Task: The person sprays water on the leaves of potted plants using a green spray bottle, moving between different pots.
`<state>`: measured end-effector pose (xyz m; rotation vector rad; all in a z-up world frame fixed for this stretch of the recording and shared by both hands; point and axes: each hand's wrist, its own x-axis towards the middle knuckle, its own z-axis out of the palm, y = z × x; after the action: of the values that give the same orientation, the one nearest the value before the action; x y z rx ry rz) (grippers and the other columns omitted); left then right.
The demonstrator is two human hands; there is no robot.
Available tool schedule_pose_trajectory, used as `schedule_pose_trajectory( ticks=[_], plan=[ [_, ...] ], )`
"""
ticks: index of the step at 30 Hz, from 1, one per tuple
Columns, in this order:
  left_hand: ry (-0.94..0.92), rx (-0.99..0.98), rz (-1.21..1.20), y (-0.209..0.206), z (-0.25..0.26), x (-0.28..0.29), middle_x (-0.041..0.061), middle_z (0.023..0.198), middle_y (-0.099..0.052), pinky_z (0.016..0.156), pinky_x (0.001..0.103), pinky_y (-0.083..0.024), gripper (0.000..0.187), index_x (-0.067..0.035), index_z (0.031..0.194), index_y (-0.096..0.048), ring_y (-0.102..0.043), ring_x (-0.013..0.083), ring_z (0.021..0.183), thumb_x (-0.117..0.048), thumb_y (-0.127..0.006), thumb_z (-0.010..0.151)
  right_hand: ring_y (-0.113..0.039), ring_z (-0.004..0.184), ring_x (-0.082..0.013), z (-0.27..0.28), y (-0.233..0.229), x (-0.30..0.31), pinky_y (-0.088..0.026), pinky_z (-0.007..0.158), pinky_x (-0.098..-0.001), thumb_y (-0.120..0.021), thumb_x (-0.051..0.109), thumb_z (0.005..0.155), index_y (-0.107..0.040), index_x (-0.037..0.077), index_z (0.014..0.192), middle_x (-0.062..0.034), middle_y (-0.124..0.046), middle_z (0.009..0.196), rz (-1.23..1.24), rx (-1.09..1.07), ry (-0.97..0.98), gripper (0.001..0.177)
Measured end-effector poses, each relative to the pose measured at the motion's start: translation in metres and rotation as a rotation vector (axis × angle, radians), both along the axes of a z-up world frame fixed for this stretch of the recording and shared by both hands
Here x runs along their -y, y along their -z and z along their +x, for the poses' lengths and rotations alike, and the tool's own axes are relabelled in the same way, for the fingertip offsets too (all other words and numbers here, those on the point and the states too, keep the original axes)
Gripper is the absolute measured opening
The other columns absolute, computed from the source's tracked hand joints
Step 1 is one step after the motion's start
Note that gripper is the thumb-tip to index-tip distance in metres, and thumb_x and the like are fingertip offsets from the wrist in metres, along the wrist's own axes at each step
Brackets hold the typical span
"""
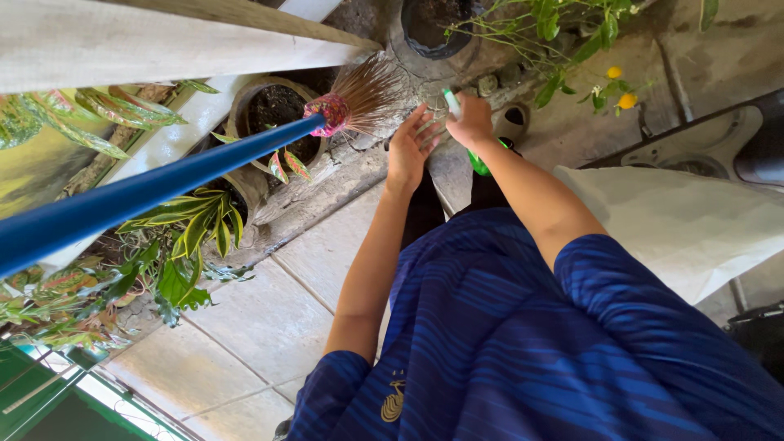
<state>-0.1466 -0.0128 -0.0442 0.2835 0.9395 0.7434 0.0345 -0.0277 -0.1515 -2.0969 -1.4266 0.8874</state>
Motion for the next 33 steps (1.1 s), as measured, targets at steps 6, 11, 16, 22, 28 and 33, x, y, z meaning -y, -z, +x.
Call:
schedule_pose_trajectory(
  ticks=[6, 11, 16, 22, 28, 33],
  plan=[
    [-0.002, -0.087, -0.014, 0.015, -0.026, 0.006, 0.004, 0.128, -0.06, 0.102, 0.037, -0.044, 0.051, -0.009, 0.146, -0.056, -0.058, 0.0202, 0.115, -0.035, -0.046, 0.103, -0.069, 0.095, -0.0419, 0.009, -0.05, 0.025, -0.055, 0.079, -0.0471, -0.067, 0.007, 0.085, -0.066, 0.005, 0.109, -0.0198, -0.07, 0.1, 0.377, -0.189, -0.02, 0.025],
    [0.052, -0.084, 0.039, 0.013, -0.052, 0.025, 0.003, 0.128, -0.061, 0.103, 0.037, -0.046, 0.049, -0.009, 0.146, -0.057, -0.058, 0.0197, 0.115, -0.033, -0.049, 0.104, -0.066, 0.093, -0.0401, 0.028, -0.118, 0.065, -0.051, 0.08, -0.0449, -0.068, 0.008, 0.09, -0.064, 0.002, 0.126, -0.0207, -0.067, 0.108, 0.467, -0.221, -0.046, 0.037],
    [0.112, -0.119, 0.069, -0.006, -0.076, 0.039, 0.003, 0.129, -0.061, 0.101, 0.037, -0.046, 0.051, -0.012, 0.147, -0.055, -0.059, 0.019, 0.118, -0.036, -0.051, 0.101, -0.065, 0.097, -0.041, 0.058, -0.199, 0.107, -0.051, 0.087, -0.0442, -0.067, 0.006, 0.087, -0.064, 0.002, 0.125, -0.0214, -0.065, 0.108, 0.573, -0.122, 0.044, 0.038],
    [0.199, -0.128, 0.2, -0.043, -0.065, 0.042, 0.003, 0.13, -0.06, 0.1, 0.036, -0.045, 0.053, -0.012, 0.148, -0.053, -0.059, 0.0179, 0.118, -0.037, -0.055, 0.101, -0.069, 0.108, -0.0361, 0.1, -0.272, 0.139, -0.053, 0.096, -0.0395, -0.063, -0.001, 0.087, -0.063, 0.0, 0.126, -0.0189, -0.069, 0.119, 0.688, -0.011, 0.19, 0.039],
    [0.266, -0.175, 0.314, -0.077, -0.02, 0.037, 0.004, 0.129, -0.063, 0.098, 0.035, -0.045, 0.05, -0.01, 0.145, -0.056, -0.059, 0.0171, 0.115, -0.032, -0.058, 0.1, -0.072, 0.112, -0.0265, 0.137, -0.311, 0.164, -0.055, 0.099, -0.0354, -0.059, -0.007, 0.087, -0.064, -0.001, 0.125, -0.0144, -0.073, 0.12, 0.771, -0.01, 0.34, 0.038],
    [0.198, -0.119, 0.302, -0.075, 0.028, 0.032, 0.005, 0.127, -0.063, 0.098, 0.035, -0.046, 0.05, -0.009, 0.145, -0.057, -0.06, 0.0189, 0.115, -0.031, -0.055, 0.101, -0.075, 0.106, -0.0238, 0.175, -0.311, 0.178, -0.057, 0.092, -0.0335, -0.059, -0.008, 0.088, -0.063, -0.002, 0.124, -0.0152, -0.072, 0.121, 0.764, -0.034, 0.369, 0.037]
  ],
)
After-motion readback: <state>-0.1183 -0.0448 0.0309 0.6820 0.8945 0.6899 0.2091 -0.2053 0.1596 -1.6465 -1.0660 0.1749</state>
